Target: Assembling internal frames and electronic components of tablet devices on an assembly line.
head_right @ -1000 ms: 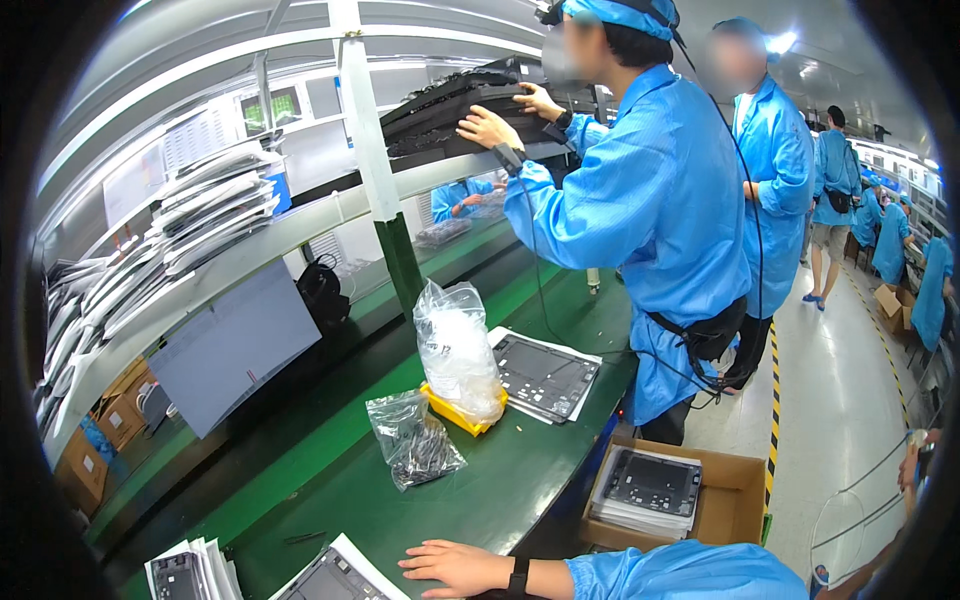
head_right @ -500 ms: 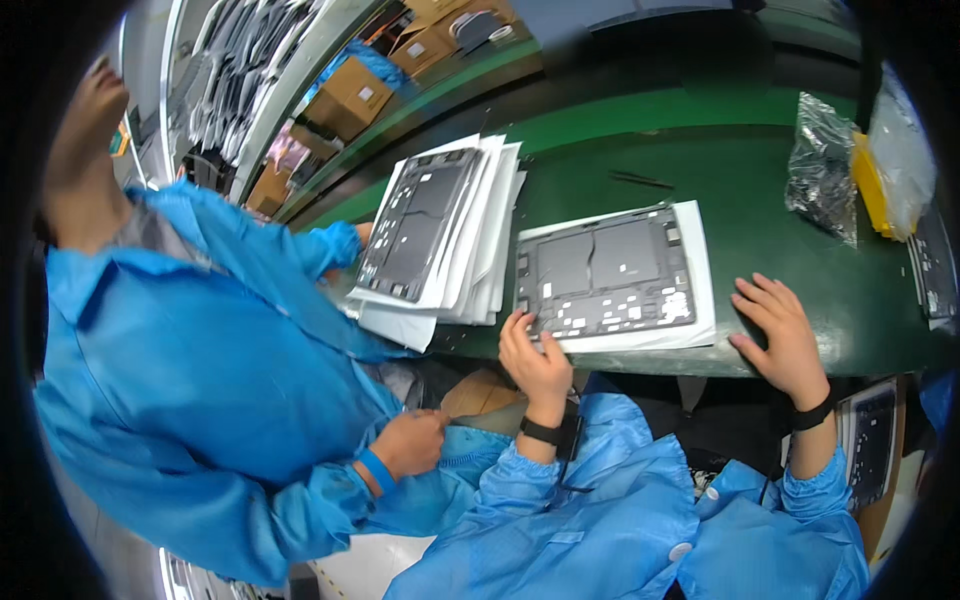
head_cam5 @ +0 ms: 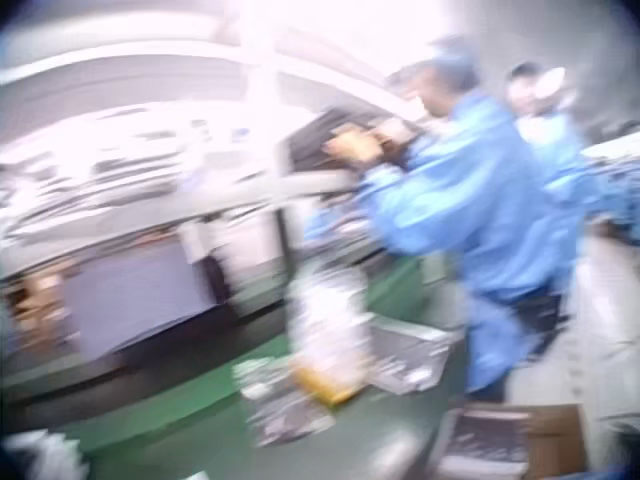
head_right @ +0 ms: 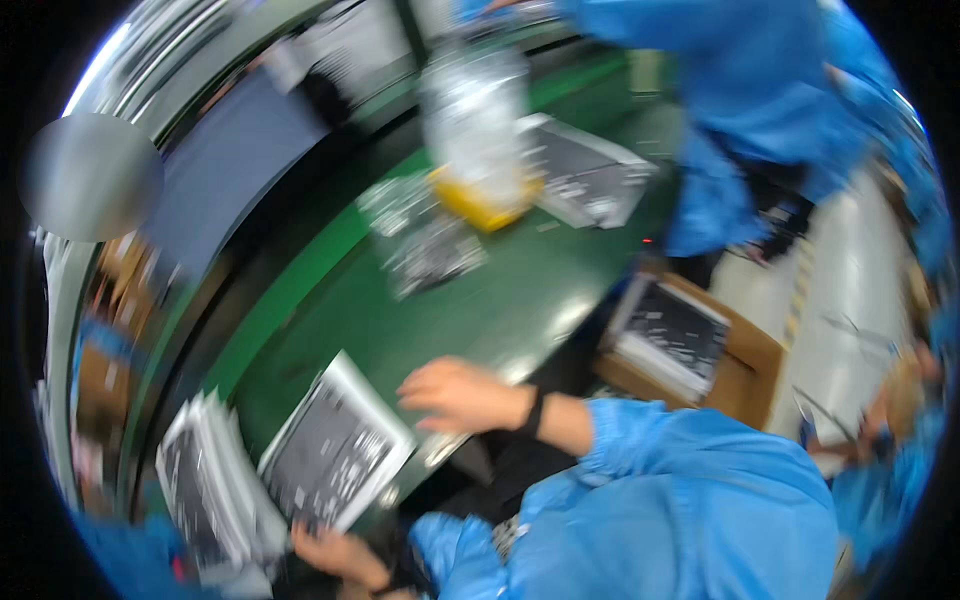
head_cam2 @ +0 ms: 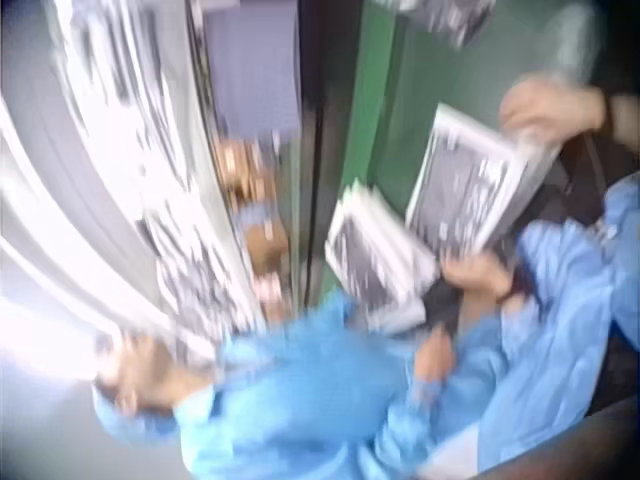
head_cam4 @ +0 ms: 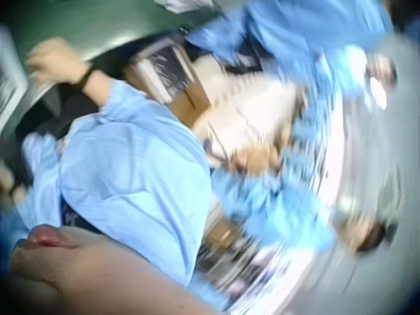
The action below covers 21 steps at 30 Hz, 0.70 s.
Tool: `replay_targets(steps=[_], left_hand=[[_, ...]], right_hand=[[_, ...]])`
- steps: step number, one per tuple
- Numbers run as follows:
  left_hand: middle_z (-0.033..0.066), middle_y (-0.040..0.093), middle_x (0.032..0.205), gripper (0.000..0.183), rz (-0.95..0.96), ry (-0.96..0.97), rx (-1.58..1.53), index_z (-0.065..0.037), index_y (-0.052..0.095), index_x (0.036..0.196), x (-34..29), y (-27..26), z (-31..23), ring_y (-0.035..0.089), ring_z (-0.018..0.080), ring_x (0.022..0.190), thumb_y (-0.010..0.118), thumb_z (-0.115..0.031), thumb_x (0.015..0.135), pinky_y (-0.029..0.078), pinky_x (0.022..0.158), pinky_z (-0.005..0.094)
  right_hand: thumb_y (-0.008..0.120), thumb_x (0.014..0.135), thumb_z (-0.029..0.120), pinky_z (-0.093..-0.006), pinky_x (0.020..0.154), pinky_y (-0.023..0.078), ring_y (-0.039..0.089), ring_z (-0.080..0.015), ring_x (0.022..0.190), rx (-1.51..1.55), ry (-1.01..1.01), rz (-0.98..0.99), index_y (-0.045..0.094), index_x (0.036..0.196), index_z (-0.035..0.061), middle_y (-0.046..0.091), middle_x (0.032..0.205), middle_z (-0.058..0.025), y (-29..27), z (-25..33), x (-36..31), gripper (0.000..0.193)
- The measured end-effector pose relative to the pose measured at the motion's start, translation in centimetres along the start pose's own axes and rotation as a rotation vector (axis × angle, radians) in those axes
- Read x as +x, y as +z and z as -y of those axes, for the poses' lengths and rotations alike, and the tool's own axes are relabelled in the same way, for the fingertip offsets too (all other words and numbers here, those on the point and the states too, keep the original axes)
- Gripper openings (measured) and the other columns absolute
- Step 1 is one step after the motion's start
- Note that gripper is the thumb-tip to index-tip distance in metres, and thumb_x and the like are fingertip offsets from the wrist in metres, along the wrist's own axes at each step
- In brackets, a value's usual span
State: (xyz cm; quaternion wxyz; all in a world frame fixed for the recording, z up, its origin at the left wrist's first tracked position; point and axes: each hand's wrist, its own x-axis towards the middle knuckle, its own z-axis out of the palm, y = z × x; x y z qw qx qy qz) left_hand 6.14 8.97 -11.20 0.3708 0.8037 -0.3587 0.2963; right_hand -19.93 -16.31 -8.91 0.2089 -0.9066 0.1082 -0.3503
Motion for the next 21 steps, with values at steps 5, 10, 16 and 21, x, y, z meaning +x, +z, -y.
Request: replay_targets(steps=[5,10,16,21], left_hand=[[0.0228,0.06,0.102,0.034,-0.061,0.169,0.055,0.003,0.057,0.108,1.3,0.0,-4.2,0.057,0.0429,0.092,0.04,-0.025,0.103,0.045,0.085,0.05],[0.0221,0.06,0.101,0.034,-0.064,0.184,0.029,0.001,0.058,0.108,1.3,1.2,-5.2,0.057,0.0424,0.092,0.04,-0.027,0.102,0.045,0.083,0.049],[0.0213,0.064,0.106,0.031,-0.069,0.106,0.083,0.001,0.063,0.108,1.9,0.3,-4.8,0.059,0.0413,0.097,0.042,-0.019,0.097,0.045,0.088,0.0489],[0.0223,0.058,0.109,0.03,0.102,-0.017,-0.014,0.004,0.055,0.106,0.5,2.2,-2.3,0.053,0.0401,0.101,0.052,-0.02,0.088,0.039,0.094,0.049]], right_hand=[[0.067,0.086,0.019,-0.0405,0.095,0.047,0.061,-0.0287,0.106,0.041,0.454,-0.443,0.066,0.109,0.0047,0.066,0.111,-0.0122,-8.7,-0.9,-3.6,0.027],[0.071,0.08,0.031,-0.043,0.1,0.042,0.052,-0.0387,0.115,-0.699,0.928,-0.681,0.062,0.113,0.0016,0.058,0.119,-0.0212,-19.9,-9.6,-13.0,0.045],[0.077,0.072,0.046,-0.0434,0.103,0.042,0.051,-0.0414,0.12,-0.811,1.034,-0.504,0.057,0.126,0.0004,0.053,0.132,-0.0263,-20.5,-13.7,-11.0,0.073],[0.075,0.077,0.037,-0.0409,0.093,0.049,0.062,-0.0358,0.111,-0.659,1.135,-0.577,0.059,0.122,-0.005,0.064,0.117,-0.0256,-21.7,-10.5,-11.6,0.063]])
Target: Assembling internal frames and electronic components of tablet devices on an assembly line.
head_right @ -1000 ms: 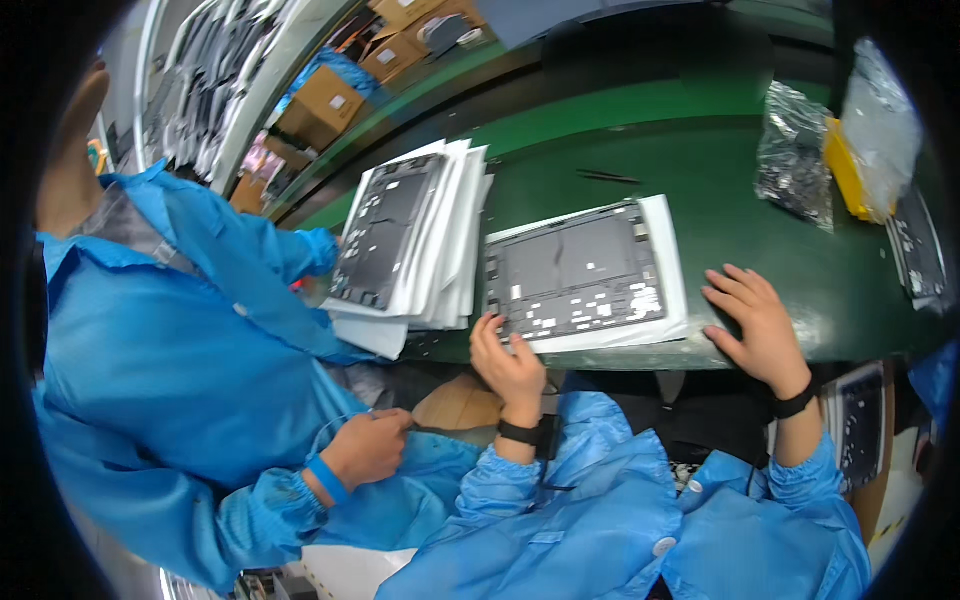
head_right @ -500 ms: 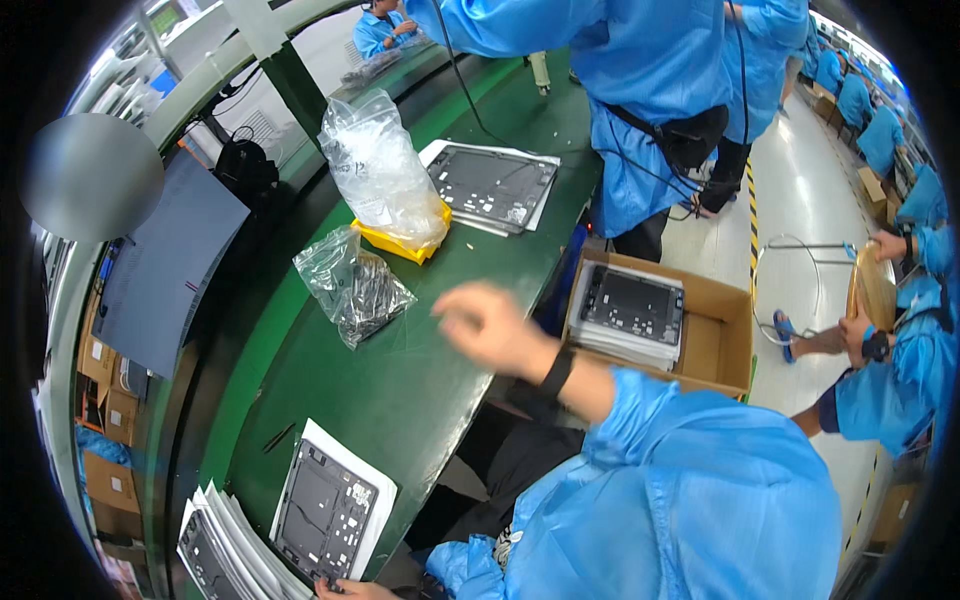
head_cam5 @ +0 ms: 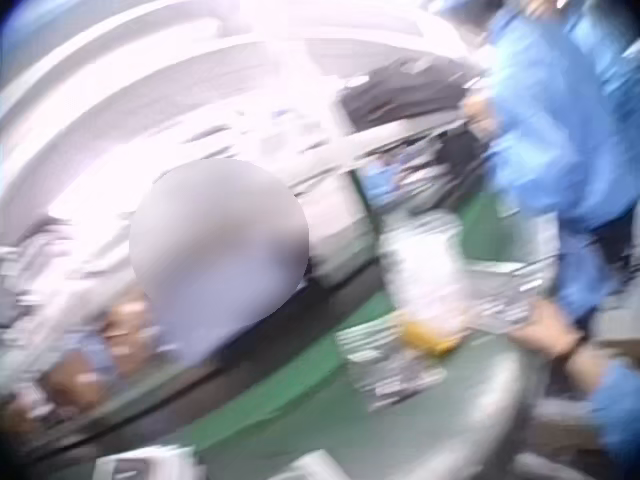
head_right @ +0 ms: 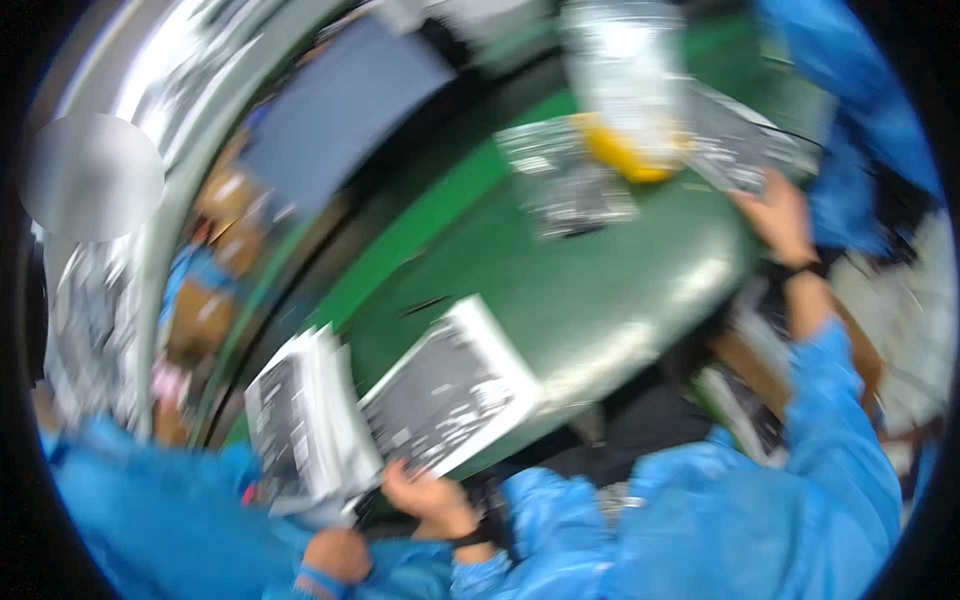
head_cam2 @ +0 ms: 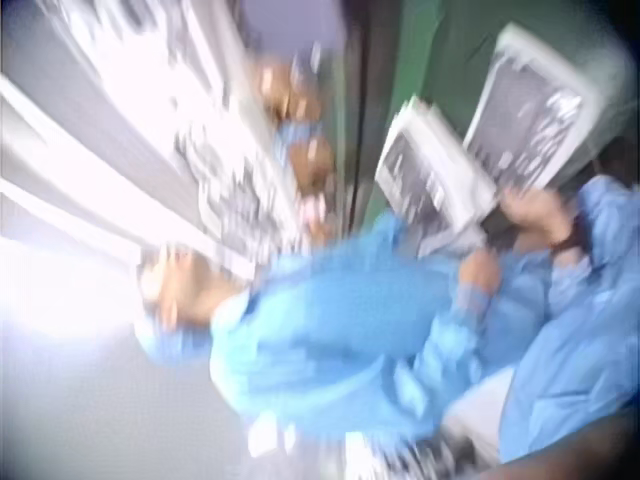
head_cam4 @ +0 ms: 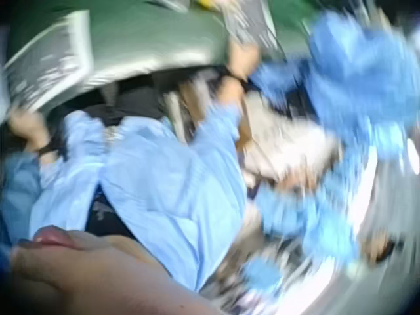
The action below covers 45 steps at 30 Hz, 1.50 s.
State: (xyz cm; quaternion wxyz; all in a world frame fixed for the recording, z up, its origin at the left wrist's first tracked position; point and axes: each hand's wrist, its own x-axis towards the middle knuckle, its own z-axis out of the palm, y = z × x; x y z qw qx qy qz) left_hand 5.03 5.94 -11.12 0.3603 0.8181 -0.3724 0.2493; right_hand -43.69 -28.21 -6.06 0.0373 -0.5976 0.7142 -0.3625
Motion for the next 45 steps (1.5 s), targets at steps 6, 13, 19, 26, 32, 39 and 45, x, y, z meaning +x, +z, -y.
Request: replay_targets(steps=[6,13,19,26,32,39,45], left_hand=[[0.0197,0.05,0.127,0.031,0.023,-0.156,0.018,0.0,0.056,0.109,0.1,-1.9,-0.5,0.047,0.039,0.117,0.055,-0.014,0.082,0.035,0.099,0.0464],[0.02,0.05,0.127,0.03,-0.015,-0.137,0.05,0.0,0.056,0.109,-0.2,-1.2,0.1,0.047,0.0393,0.117,0.054,-0.017,0.084,0.035,0.098,0.0474],[0.0188,0.051,0.128,0.031,-0.029,-0.143,0.043,-0.001,0.057,0.109,-0.2,-1.2,-0.3,0.048,0.039,0.116,0.054,-0.015,0.081,0.034,0.099,0.0476],[0.019,0.053,0.124,0.029,-0.05,-0.141,0.06,0.0,0.057,0.104,-0.3,-1.9,0.2,0.048,0.0391,0.115,0.055,-0.014,0.079,0.035,0.097,0.047],[0.0183,0.053,0.125,0.029,-0.043,-0.148,0.044,-0.001,0.057,0.104,-0.1,-1.3,-0.6,0.048,0.0384,0.115,0.055,-0.016,0.079,0.034,0.097,0.0468],[0.0174,0.054,0.127,0.033,-0.031,-0.156,0.061,-0.002,0.06,0.104,-0.1,-1.3,-0.2,0.049,0.0378,0.115,0.055,-0.019,0.077,0.035,0.096,0.0453],[0.0176,0.055,0.129,0.035,-0.003,-0.154,0.074,0.0,0.06,0.106,0.1,-1.7,-0.3,0.048,0.037,0.118,0.054,-0.016,0.076,0.032,0.1,0.0449]], right_hand=[[0.066,0.09,0.038,-0.04,0.104,0.038,0.051,-0.0386,0.122,-0.113,-0.119,-0.073,0.046,0.14,0.0021,0.054,0.132,-0.0251,6.6,-10.8,3.1,0.065],[0.063,0.093,0.032,-0.0388,0.108,0.035,0.048,-0.0351,0.127,-0.085,-0.342,-0.176,0.049,0.139,0.0051,0.052,0.136,-0.0205,10.2,-14.3,4.4,0.055],[0.061,0.095,0.028,-0.0404,0.11,0.032,0.044,-0.034,0.131,-0.019,-0.247,-0.133,0.048,0.141,0.0092,0.049,0.139,-0.0189,9.2,-12.9,3.7,0.051],[0.061,0.093,0.028,-0.0407,0.113,0.029,0.039,-0.0343,0.134,-0.102,-0.19,-0.083,0.045,0.141,0.009,0.045,0.142,-0.0195,7.9,-9.2,2.1,0.054],[0.061,0.093,0.029,-0.0413,0.112,0.03,0.039,-0.0354,0.133,-0.102,-0.151,-0.081,0.045,0.141,0.0076,0.045,0.142,-0.0203,6.4,-8.2,1.4,0.055],[0.063,0.091,0.028,-0.0418,0.111,0.03,0.038,-0.036,0.133,-0.04,-0.135,-0.083,0.045,0.139,0.0058,0.045,0.141,-0.0209,5.6,-6.9,0.6,0.056],[0.064,0.09,0.026,-0.0419,0.111,0.031,0.039,-0.0366,0.133,-0.02,-0.125,-0.075,0.045,0.138,0.0042,0.044,0.14,-0.0221,5.1,-6.1,0.2,0.056]])
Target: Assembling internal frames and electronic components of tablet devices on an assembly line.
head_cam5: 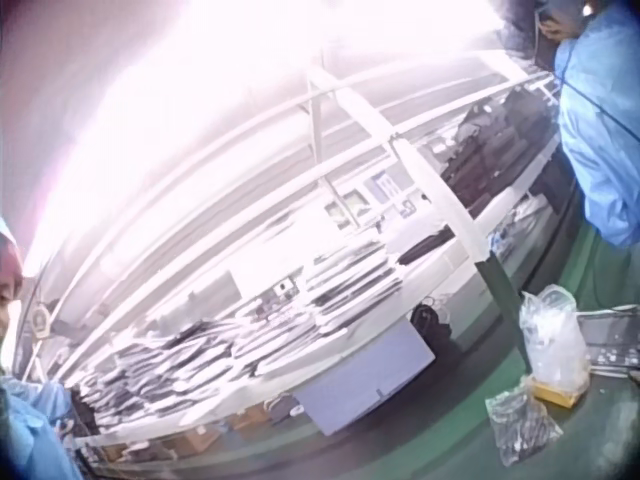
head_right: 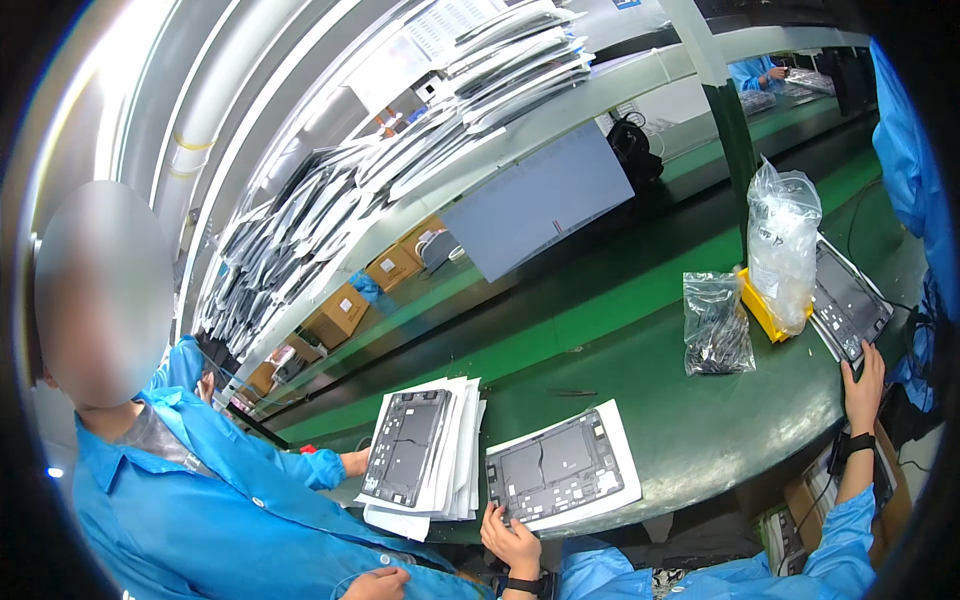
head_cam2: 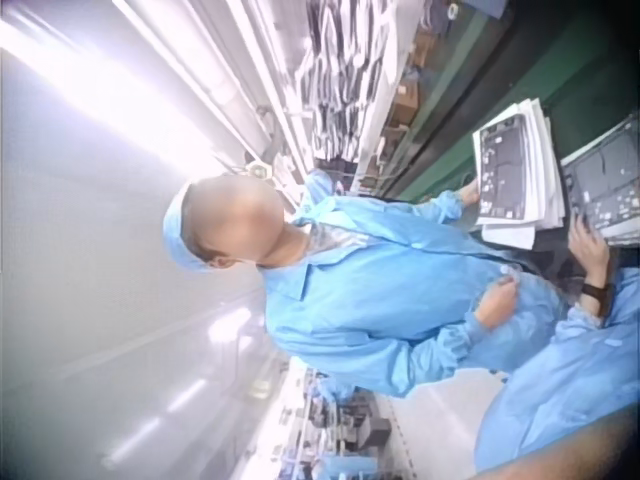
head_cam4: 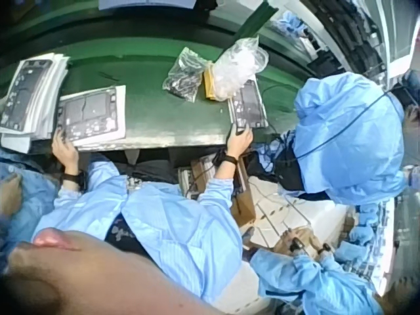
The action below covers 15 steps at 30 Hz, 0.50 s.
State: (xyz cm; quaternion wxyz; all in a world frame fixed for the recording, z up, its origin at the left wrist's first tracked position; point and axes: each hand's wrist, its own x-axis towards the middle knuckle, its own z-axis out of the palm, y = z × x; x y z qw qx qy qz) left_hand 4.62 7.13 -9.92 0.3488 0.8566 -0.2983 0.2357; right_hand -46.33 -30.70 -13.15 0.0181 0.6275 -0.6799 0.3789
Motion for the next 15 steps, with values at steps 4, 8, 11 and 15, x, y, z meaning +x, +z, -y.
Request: replay_targets(steps=[4,8,11,15], left_hand=[[0.0164,0.06,0.123,0.034,-0.051,0.018,-0.019,0.0,0.061,0.105,-0.1,0.5,0.4,0.051,0.0363,0.115,0.052,-0.018,0.077,0.034,0.099,0.0443],[0.0139,0.062,0.122,0.034,-0.095,0.048,-0.029,-0.001,0.063,0.102,-0.2,0.8,0.8,0.053,0.0349,0.114,0.051,-0.022,0.078,0.035,0.098,0.0451],[0.0137,0.064,0.12,0.036,-0.106,0.057,-0.031,-0.001,0.064,0.103,-0.2,0.8,0.8,0.054,0.0349,0.113,0.049,-0.024,0.079,0.036,0.097,0.045],[0.014,0.064,0.12,0.038,-0.098,0.055,-0.018,-0.001,0.064,0.105,-0.2,0.7,0.9,0.055,0.0346,0.112,0.049,-0.024,0.079,0.036,0.098,0.0446]], right_hand=[[0.065,0.089,0.025,-0.0418,0.111,0.031,0.039,-0.0367,0.132,0.007,0.014,-0.006,0.045,0.138,0.0044,0.045,0.14,-0.0216,-0.1,0.2,0.0,0.057],[0.065,0.088,0.023,-0.0418,0.111,0.031,0.039,-0.0364,0.132,0.112,0.034,-0.011,0.045,0.139,0.0049,0.045,0.14,-0.0211,-0.8,1.3,0.0,0.057],[0.065,0.088,0.022,-0.0418,0.112,0.031,0.039,-0.0362,0.133,0.032,-0.015,-0.034,0.044,0.139,0.0054,0.044,0.142,-0.0208,0.3,-0.5,-0.2,0.057],[0.065,0.088,0.022,-0.0417,0.112,0.03,0.038,-0.0361,0.133,0.023,0.026,0.011,0.045,0.14,0.0062,0.043,0.143,-0.0204,-0.5,0.8,-0.1,0.057]])
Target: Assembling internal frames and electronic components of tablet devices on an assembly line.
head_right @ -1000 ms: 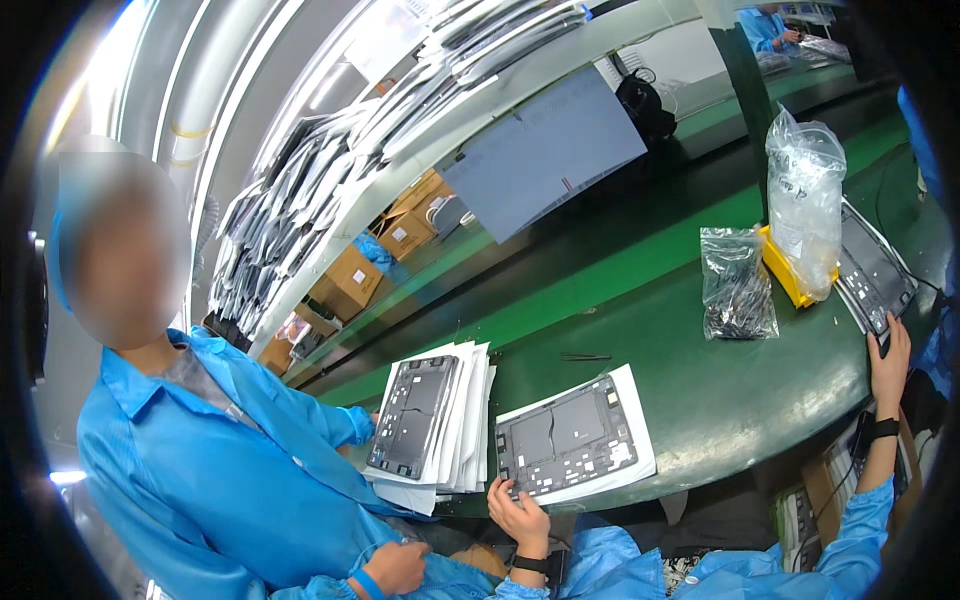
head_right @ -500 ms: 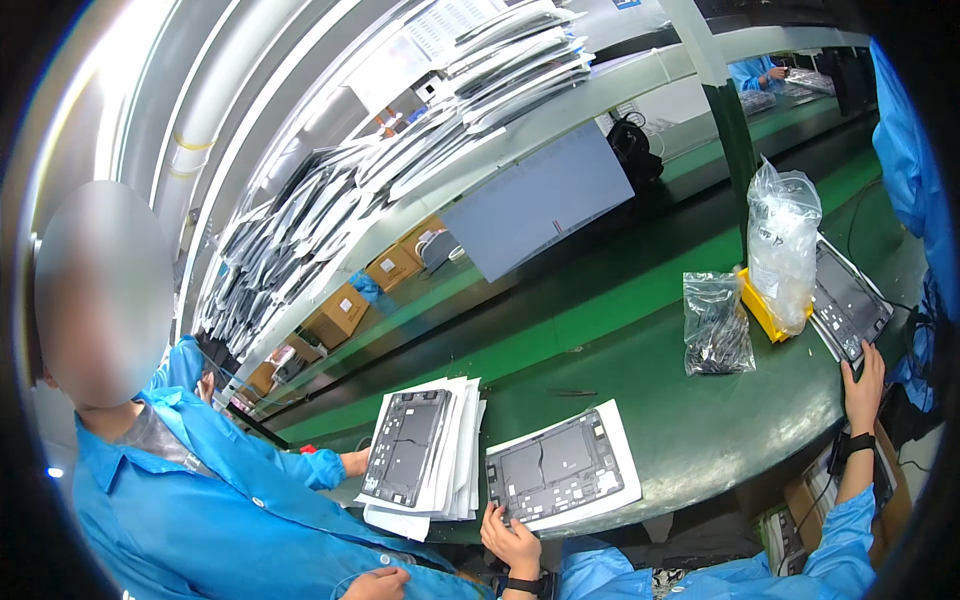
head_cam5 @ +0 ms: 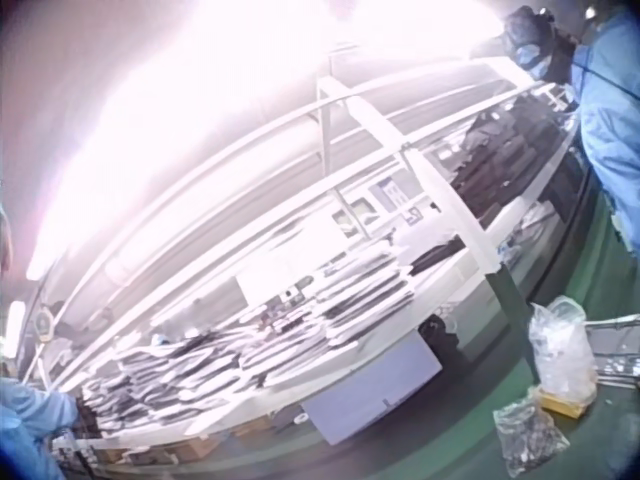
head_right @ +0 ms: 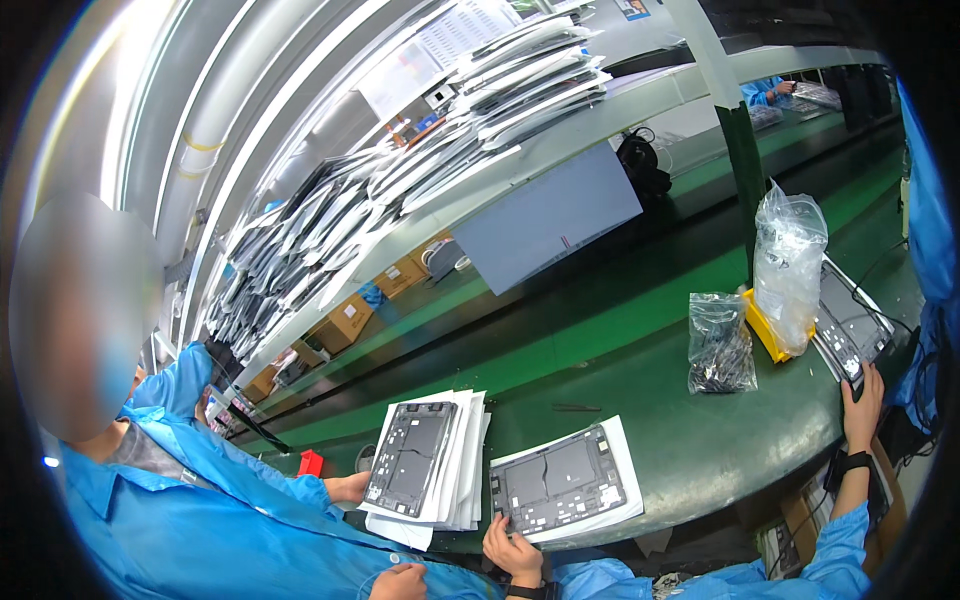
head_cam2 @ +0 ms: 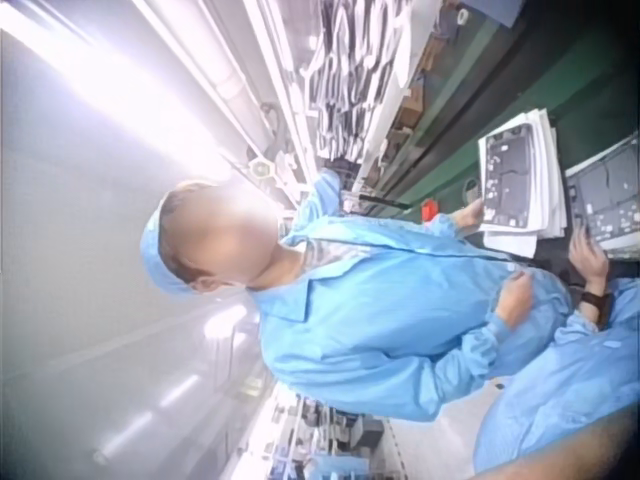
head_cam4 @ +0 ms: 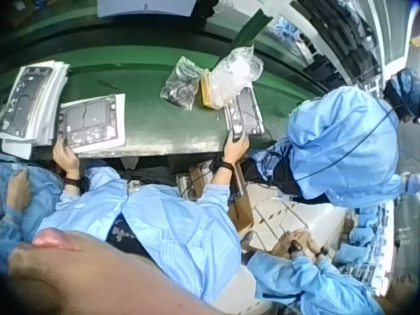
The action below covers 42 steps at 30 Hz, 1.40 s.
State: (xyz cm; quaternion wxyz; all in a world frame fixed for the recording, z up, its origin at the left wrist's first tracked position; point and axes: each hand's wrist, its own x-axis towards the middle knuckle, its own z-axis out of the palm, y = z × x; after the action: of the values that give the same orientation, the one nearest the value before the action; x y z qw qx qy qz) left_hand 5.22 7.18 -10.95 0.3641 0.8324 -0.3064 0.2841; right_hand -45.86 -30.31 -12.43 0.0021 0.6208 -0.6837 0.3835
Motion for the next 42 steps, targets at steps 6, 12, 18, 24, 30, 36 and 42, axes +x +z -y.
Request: replay_targets(steps=[6,12,18,24,30,36,42], left_hand=[[0.0147,0.065,0.117,0.037,-0.016,0.007,-0.004,0.0,0.065,0.103,0.1,0.1,-0.5,0.056,0.0346,0.11,0.05,-0.02,0.075,0.037,0.097,0.0433],[0.0148,0.066,0.116,0.037,-0.007,0.022,-0.002,0.0,0.066,0.102,0.1,0.1,-0.1,0.056,0.0347,0.11,0.05,-0.019,0.075,0.036,0.098,0.0431],[0.0146,0.066,0.118,0.039,0.004,-0.016,-0.031,0.0,0.068,0.101,0.3,-0.2,-0.4,0.057,0.0352,0.111,0.049,-0.022,0.075,0.037,0.099,0.0437],[0.013,0.067,0.118,0.039,-0.011,0.023,-0.028,-0.002,0.069,0.1,0.1,0.2,0.4,0.058,0.0358,0.109,0.048,-0.022,0.075,0.038,0.097,0.0439],[0.0103,0.067,0.119,0.037,0.012,0.012,-0.015,-0.003,0.07,0.101,-0.1,0.3,0.6,0.057,0.0324,0.11,0.048,-0.018,0.075,0.037,0.099,0.0418],[0.0097,0.069,0.117,0.038,0.008,0.003,-0.035,-0.003,0.071,0.101,0.3,-0.1,0.1,0.057,0.0322,0.11,0.048,-0.017,0.073,0.037,0.099,0.0411],[0.0101,0.068,0.117,0.038,0.013,-0.002,-0.043,-0.003,0.071,0.1,0.4,-0.4,-0.6,0.057,0.0322,0.109,0.048,-0.017,0.073,0.036,0.099,0.0412]], right_hand=[[0.065,0.089,0.022,-0.0417,0.112,0.029,0.037,-0.0359,0.134,-0.017,0.018,0.009,0.045,0.14,0.0068,0.043,0.144,-0.0202,0.0,0.0,0.0,0.057],[0.065,0.089,0.022,-0.0418,0.112,0.029,0.037,-0.0362,0.134,-0.009,0.001,0.0,0.045,0.14,0.0064,0.043,0.143,-0.0207,0.6,-1.1,0.0,0.057],[0.064,0.089,0.024,-0.0421,0.112,0.029,0.038,-0.0368,0.133,-0.01,-0.006,-0.007,0.046,0.139,0.0055,0.044,0.142,-0.0213,0.9,-1.4,0.1,0.055],[0.062,0.092,0.025,-0.042,0.113,0.028,0.038,-0.0354,0.134,-0.045,-0.036,-0.008,0.045,0.14,0.0072,0.043,0.144,-0.0199,2.0,-3.4,0.5,0.054],[0.059,0.095,0.026,-0.0404,0.113,0.029,0.038,-0.0326,0.134,-0.036,-0.113,-0.065,0.044,0.142,0.0082,0.044,0.145,-0.0163,3.3,-5.5,0.7,0.052],[0.058,0.096,0.026,-0.0394,0.113,0.029,0.039,-0.031,0.134,-0.073,-0.087,-0.026,0.044,0.142,0.007,0.045,0.144,-0.0141,3.5,-5.8,1.1,0.052],[0.059,0.096,0.025,-0.0391,0.112,0.03,0.039,-0.0316,0.134,-0.059,-0.103,-0.056,0.044,0.141,0.0065,0.044,0.144,-0.0164,4.1,-7.0,1.2,0.051]])
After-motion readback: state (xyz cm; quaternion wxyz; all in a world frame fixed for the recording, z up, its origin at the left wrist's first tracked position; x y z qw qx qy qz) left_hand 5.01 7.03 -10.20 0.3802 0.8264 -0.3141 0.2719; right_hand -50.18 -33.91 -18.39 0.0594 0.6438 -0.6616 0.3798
